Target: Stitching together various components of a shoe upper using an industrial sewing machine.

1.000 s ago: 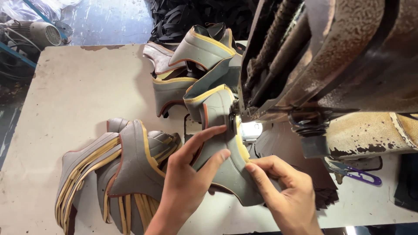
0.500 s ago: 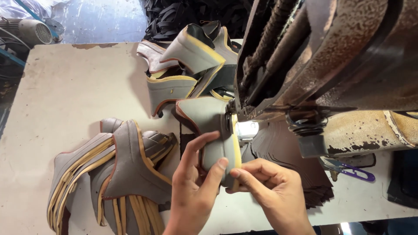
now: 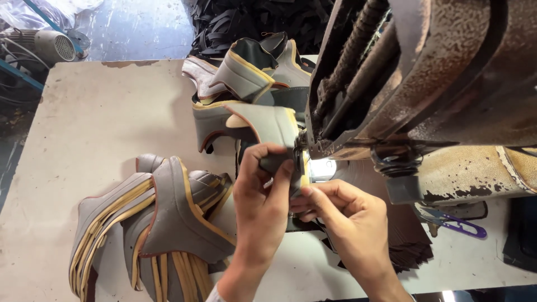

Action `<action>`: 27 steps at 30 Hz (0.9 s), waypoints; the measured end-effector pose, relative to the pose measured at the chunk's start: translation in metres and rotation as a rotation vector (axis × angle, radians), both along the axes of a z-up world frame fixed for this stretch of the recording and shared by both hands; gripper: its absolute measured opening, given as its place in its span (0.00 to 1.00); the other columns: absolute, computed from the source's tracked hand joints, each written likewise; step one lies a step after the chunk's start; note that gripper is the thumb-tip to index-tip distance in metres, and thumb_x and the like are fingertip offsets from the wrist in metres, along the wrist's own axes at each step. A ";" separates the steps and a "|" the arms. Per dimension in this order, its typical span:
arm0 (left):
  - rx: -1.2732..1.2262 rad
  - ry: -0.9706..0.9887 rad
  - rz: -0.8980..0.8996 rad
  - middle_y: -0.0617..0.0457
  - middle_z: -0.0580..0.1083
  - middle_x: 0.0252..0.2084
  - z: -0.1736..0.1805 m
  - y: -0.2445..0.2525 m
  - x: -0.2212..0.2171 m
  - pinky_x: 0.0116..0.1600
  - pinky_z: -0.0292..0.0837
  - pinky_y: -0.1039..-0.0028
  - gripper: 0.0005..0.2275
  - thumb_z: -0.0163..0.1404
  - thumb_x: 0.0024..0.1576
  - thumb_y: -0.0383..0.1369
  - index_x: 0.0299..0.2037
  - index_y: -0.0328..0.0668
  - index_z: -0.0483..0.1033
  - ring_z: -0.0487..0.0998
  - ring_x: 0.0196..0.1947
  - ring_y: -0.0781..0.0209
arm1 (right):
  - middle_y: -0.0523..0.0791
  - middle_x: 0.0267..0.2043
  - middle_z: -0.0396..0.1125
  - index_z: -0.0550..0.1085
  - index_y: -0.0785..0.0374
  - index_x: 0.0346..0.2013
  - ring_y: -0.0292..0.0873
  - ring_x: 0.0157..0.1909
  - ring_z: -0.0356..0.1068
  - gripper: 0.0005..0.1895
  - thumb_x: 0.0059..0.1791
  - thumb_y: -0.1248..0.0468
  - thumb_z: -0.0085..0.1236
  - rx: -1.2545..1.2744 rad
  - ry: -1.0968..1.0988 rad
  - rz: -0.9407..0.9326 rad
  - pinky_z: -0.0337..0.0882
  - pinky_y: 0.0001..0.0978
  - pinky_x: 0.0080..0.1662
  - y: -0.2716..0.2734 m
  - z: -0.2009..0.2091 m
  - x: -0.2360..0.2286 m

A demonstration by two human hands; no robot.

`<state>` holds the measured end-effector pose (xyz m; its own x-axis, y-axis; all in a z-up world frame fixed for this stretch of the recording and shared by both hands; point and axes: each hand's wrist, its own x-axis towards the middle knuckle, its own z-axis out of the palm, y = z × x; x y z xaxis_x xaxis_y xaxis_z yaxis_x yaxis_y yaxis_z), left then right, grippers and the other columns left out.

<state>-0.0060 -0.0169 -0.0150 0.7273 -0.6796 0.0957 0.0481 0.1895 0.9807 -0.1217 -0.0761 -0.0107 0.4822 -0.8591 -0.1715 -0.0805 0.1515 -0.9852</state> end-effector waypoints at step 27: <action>0.439 -0.696 -0.035 0.46 0.75 0.46 -0.016 -0.022 0.015 0.45 0.68 0.64 0.16 0.49 0.47 0.21 0.48 0.36 0.72 0.73 0.44 0.52 | 0.52 0.26 0.71 0.77 0.76 0.50 0.42 0.19 0.65 0.11 0.55 0.71 0.60 -0.505 0.497 -0.309 0.63 0.29 0.22 -0.101 -0.038 -0.148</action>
<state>0.0086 -0.0389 -0.0306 0.5774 -0.7813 0.2370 -0.5996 -0.2088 0.7725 -0.2699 -0.1768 -0.0486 0.1764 -0.9739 0.1431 -0.5586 -0.2187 -0.8001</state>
